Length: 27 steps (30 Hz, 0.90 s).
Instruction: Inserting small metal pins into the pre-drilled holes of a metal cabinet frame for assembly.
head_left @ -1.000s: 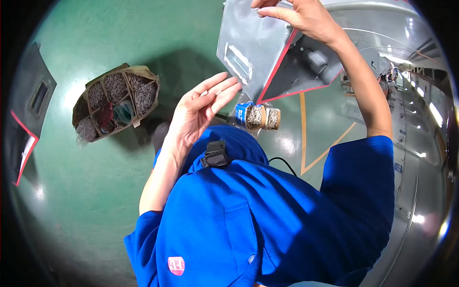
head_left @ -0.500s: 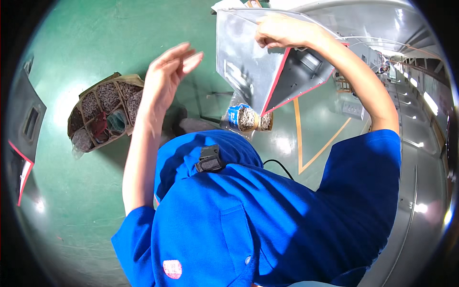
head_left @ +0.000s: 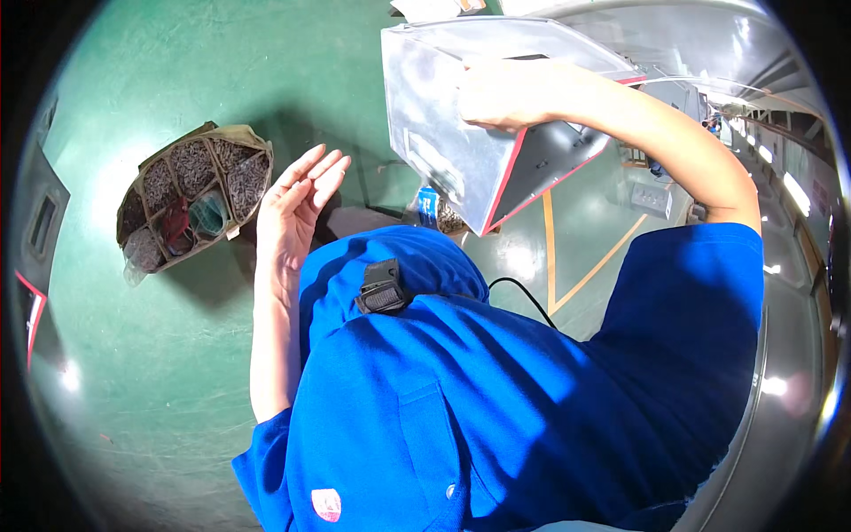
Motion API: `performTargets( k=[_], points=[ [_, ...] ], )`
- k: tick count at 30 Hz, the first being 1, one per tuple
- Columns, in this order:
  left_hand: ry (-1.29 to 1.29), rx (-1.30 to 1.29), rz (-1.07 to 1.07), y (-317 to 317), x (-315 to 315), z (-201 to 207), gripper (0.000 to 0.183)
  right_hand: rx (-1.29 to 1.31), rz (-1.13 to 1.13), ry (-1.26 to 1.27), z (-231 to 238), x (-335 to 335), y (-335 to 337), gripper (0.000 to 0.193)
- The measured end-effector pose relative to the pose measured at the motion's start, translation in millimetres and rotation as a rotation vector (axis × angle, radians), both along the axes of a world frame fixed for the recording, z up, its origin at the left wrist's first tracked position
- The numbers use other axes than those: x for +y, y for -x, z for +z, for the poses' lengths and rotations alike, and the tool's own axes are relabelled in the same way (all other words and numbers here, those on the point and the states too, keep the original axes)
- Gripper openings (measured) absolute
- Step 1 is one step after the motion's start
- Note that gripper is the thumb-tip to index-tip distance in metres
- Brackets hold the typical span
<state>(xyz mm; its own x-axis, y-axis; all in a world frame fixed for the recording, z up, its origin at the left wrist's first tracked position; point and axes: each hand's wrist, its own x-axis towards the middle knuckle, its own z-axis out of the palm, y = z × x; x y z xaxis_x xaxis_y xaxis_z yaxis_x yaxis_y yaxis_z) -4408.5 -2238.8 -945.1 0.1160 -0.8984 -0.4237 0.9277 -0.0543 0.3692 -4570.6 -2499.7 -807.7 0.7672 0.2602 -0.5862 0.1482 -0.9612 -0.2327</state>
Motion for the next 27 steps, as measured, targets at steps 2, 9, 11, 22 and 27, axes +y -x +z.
performTargets(
  k=[2,9,11,22,27],
  points=[
    [0.000,0.028,0.014,0,1,-2,0.039,0.273,0.165,0.165,18,16,-31,0.010],
    [-0.003,0.059,0.021,-2,0,3,0.038,-0.030,0.187,-0.016,31,24,-43,0.015],
    [-0.002,0.031,0.010,-3,0,4,0.037,-0.032,0.206,-0.017,34,25,-52,0.016],
    [-0.042,-0.027,-0.044,11,34,13,0.038,0.249,0.515,0.457,91,86,-108,0.023],
    [0.020,-0.014,-0.099,26,47,10,0.036,-0.060,0.605,0.517,85,77,-84,0.036]
  ],
)
